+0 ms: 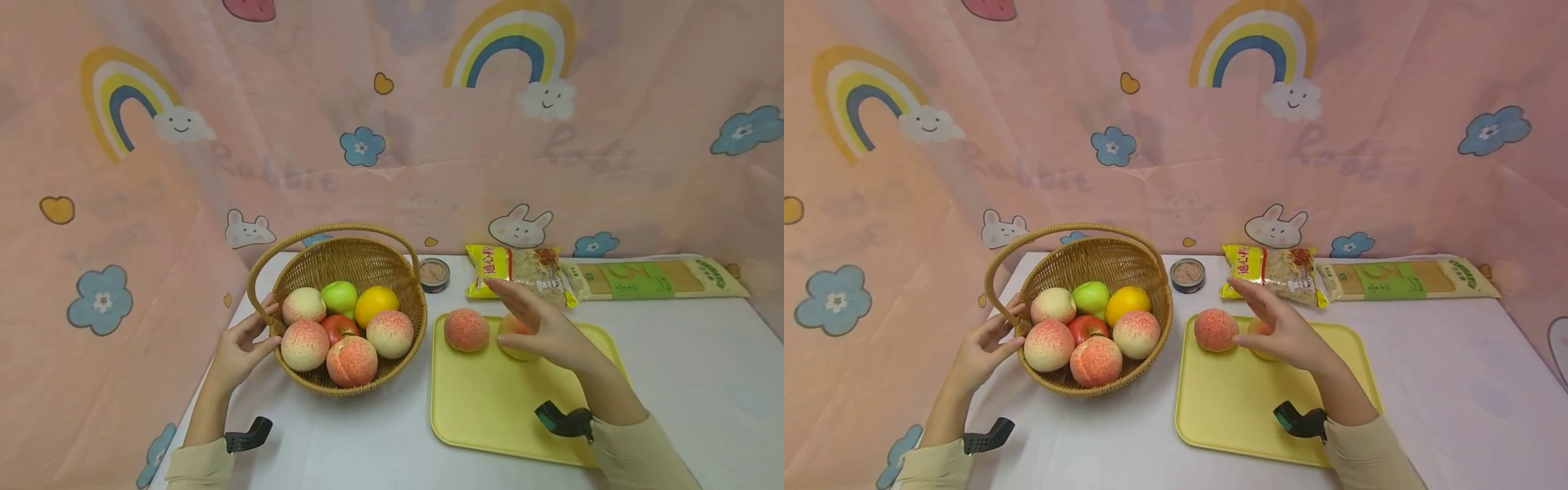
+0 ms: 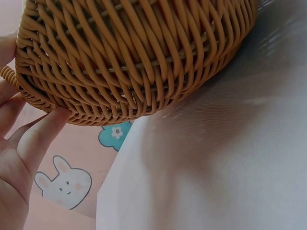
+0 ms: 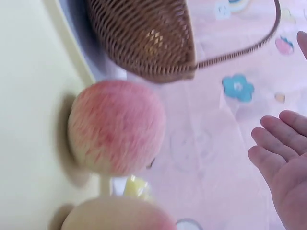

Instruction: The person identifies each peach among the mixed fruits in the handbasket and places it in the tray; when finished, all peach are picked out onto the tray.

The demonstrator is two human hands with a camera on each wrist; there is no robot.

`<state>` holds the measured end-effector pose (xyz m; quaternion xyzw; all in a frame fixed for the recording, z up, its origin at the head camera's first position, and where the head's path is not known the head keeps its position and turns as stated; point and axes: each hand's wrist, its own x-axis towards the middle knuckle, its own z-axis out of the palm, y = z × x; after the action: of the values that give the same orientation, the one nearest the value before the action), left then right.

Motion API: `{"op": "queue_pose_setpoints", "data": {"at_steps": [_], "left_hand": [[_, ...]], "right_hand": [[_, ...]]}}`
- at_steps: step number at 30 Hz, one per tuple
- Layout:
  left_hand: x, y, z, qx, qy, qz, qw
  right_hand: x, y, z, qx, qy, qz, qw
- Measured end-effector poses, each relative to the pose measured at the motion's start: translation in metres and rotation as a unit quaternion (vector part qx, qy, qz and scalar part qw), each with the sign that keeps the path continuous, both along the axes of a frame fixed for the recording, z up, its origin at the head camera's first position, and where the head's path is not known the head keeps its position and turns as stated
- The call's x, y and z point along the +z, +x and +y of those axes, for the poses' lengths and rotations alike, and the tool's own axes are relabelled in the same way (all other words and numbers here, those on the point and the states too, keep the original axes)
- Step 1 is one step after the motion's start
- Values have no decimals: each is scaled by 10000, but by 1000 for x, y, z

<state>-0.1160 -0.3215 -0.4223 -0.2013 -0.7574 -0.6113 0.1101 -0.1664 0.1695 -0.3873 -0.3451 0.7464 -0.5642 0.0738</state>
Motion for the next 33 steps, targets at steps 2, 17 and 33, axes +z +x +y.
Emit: {"op": "queue_pose_setpoints", "data": {"at_steps": [2,17,33], "left_hand": [[0,0,0,10,-20,-6,10000],[-4,-1,-1,21,76,39,10000],[-2,-2,-2,40,12,-31,10000]], "right_hand": [[7,-3,-10,198,0,43,9998],[56,-27,-103,1282,814,-23,9884],[72,-66,-195,1875,1383,-44,9725]]}}
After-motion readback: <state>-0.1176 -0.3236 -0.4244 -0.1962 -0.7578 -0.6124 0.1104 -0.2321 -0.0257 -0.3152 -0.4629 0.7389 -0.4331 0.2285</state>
